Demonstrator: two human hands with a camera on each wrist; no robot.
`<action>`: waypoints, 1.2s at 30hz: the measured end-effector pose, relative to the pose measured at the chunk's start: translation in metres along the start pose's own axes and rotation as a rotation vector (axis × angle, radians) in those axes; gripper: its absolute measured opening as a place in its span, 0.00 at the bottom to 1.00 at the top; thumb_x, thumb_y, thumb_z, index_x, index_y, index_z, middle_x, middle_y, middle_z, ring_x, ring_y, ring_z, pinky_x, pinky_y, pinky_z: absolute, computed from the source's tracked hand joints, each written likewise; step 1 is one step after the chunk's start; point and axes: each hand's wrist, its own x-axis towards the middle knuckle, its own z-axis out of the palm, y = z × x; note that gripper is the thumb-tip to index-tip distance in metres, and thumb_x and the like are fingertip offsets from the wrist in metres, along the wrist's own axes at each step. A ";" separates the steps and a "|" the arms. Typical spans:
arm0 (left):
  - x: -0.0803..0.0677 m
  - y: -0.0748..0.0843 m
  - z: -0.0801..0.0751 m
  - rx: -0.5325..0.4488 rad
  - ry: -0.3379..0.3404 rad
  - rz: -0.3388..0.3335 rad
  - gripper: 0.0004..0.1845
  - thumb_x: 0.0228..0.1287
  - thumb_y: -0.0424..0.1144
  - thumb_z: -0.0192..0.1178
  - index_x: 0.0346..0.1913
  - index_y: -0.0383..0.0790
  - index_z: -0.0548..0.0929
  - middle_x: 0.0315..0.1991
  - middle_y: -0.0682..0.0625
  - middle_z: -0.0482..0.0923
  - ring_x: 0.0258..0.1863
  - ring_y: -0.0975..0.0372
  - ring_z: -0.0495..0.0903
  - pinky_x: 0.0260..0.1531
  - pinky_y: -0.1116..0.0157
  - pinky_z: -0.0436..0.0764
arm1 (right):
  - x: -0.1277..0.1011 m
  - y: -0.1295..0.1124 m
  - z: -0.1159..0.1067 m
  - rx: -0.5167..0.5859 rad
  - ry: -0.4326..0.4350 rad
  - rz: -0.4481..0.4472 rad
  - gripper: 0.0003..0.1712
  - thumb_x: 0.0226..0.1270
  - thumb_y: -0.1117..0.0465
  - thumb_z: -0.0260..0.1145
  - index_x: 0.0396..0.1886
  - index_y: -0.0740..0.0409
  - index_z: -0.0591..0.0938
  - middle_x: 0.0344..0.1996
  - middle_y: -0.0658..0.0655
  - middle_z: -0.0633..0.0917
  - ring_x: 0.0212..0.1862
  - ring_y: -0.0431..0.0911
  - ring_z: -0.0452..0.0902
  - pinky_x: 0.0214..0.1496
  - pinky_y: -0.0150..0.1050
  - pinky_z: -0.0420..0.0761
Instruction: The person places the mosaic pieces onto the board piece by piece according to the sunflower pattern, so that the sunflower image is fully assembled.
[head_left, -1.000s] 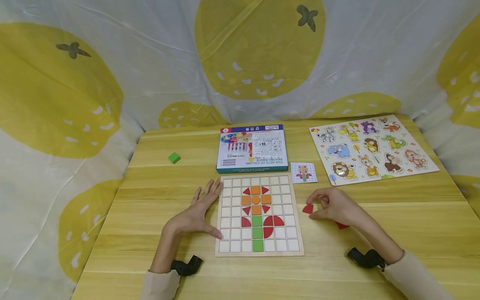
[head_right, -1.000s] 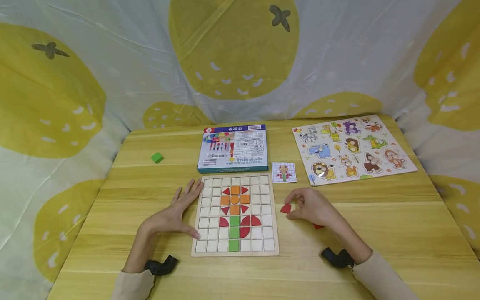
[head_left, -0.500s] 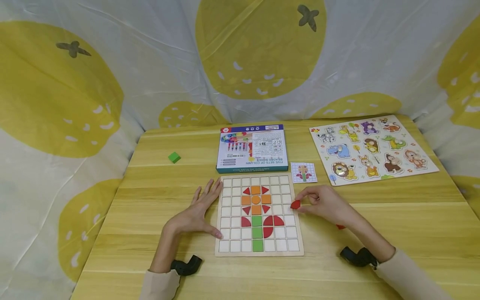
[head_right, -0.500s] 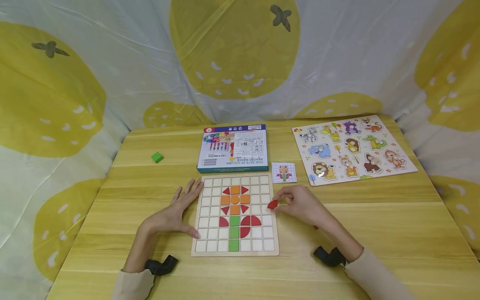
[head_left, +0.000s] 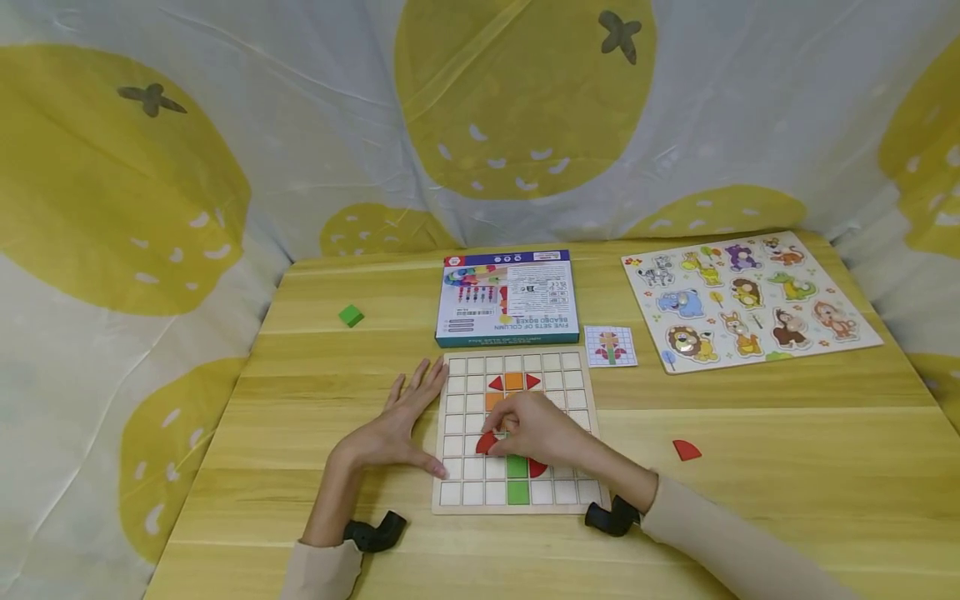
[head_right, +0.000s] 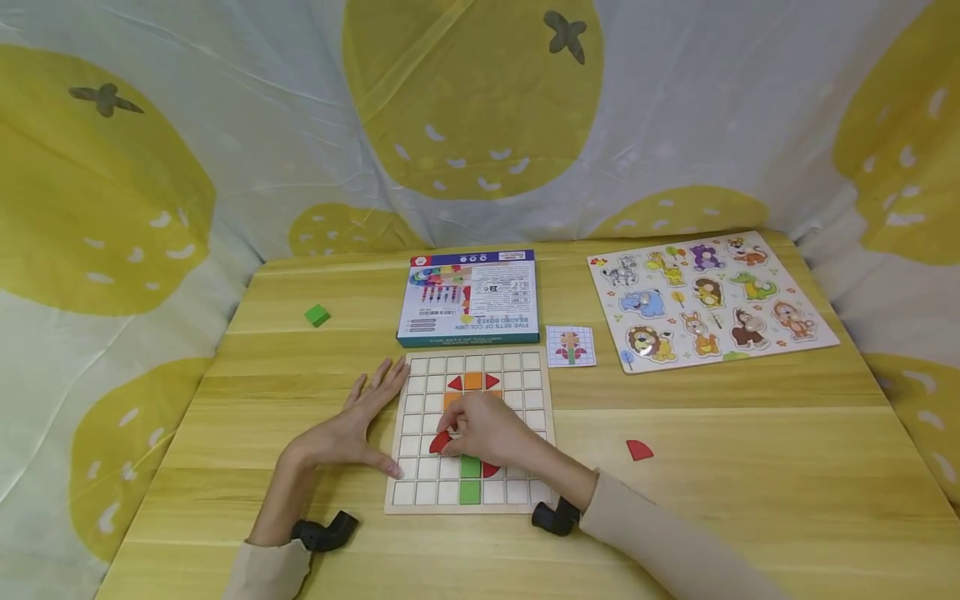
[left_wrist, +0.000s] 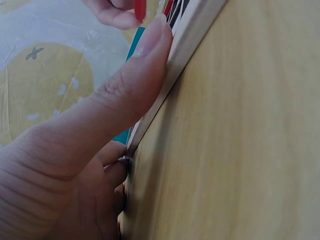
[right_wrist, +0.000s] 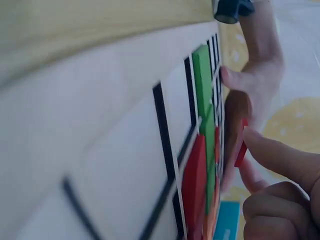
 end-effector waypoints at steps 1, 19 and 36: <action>0.000 0.000 0.000 0.001 -0.001 0.001 0.79 0.38 0.55 0.86 0.85 0.43 0.38 0.86 0.49 0.29 0.85 0.49 0.24 0.80 0.39 0.25 | 0.002 -0.001 0.003 -0.008 -0.002 0.000 0.10 0.58 0.61 0.81 0.39 0.55 0.91 0.15 0.46 0.67 0.23 0.41 0.62 0.23 0.30 0.57; 0.001 -0.001 0.000 0.019 -0.002 -0.011 0.79 0.37 0.56 0.86 0.85 0.45 0.38 0.86 0.49 0.29 0.85 0.49 0.24 0.81 0.40 0.26 | 0.012 -0.005 0.018 -0.055 0.036 0.007 0.09 0.54 0.64 0.82 0.35 0.54 0.91 0.12 0.45 0.67 0.20 0.39 0.62 0.22 0.29 0.56; 0.001 0.001 0.000 0.011 -0.005 -0.012 0.79 0.37 0.55 0.86 0.85 0.44 0.38 0.86 0.49 0.29 0.85 0.49 0.24 0.81 0.39 0.26 | 0.015 -0.003 0.022 -0.073 0.095 -0.004 0.09 0.53 0.61 0.83 0.34 0.53 0.92 0.12 0.45 0.71 0.18 0.38 0.63 0.19 0.28 0.56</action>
